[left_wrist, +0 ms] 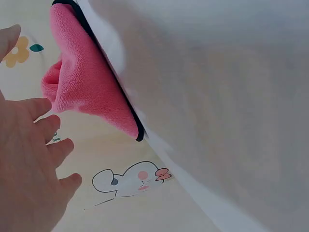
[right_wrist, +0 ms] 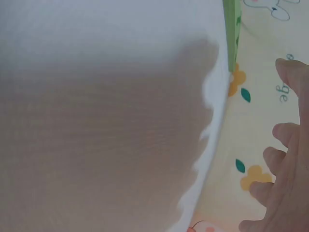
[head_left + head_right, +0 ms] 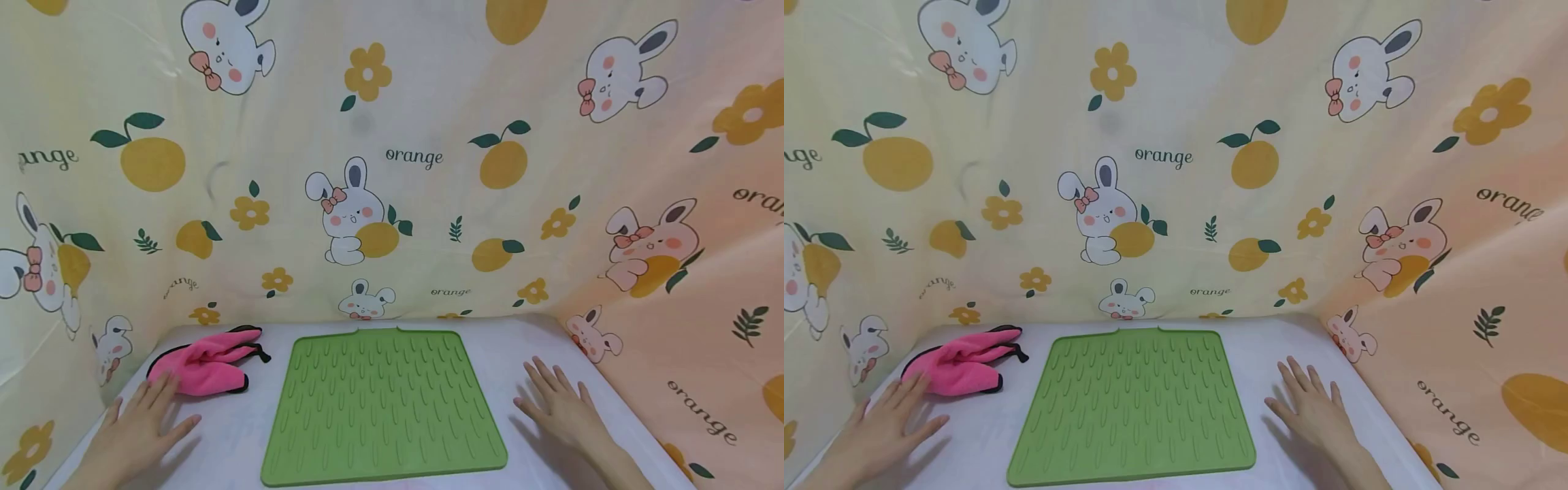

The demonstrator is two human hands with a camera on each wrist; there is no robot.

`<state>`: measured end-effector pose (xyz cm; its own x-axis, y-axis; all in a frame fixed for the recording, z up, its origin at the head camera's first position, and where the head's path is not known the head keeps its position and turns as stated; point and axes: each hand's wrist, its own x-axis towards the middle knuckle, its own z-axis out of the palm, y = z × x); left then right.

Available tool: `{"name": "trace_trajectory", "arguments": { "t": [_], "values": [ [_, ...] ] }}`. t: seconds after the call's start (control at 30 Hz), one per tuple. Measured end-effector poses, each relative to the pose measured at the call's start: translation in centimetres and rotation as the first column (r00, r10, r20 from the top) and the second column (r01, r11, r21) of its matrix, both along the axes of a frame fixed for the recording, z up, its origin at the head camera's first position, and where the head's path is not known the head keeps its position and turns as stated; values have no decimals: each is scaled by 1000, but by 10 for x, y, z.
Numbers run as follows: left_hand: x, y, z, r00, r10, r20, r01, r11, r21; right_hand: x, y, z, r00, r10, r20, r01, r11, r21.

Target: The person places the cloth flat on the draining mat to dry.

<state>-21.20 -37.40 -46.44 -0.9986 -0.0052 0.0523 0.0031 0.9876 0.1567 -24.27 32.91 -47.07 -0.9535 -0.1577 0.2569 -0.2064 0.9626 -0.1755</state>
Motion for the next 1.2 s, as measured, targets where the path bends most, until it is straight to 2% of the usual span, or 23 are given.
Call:
{"name": "trace_trajectory", "arguments": {
  "t": [0.3, 0.53, 0.7, 0.8, 0.97, 1.2],
  "values": [
    [-6, 7, 9, 998, -11, -70, 13, 1000, 26, 5, -13, 6, 996, 81, -25, -82, 996, -19],
    [-16, 13, 12, 985, -63, -160, 62, 998, -8, 9, -26, 2, 987, 156, -45, -156, 988, 12],
    [-26, 17, 15, 977, -97, -188, 96, 995, -15, 17, -33, -3, 977, 213, 6, -213, 977, 10],
    [-32, 18, 16, 978, -114, -175, 114, 993, -10, 21, -36, -7, 966, 251, 54, -252, 968, 15],
    [-44, 16, 16, 978, -144, -148, 143, 990, -18, 24, -40, -9, 938, 310, 156, -316, 949, 18],
    [-63, 10, 17, 973, -182, -140, 172, 981, -86, 25, -45, -8, 899, 362, 246, -371, 928, -11]
  ]
}}
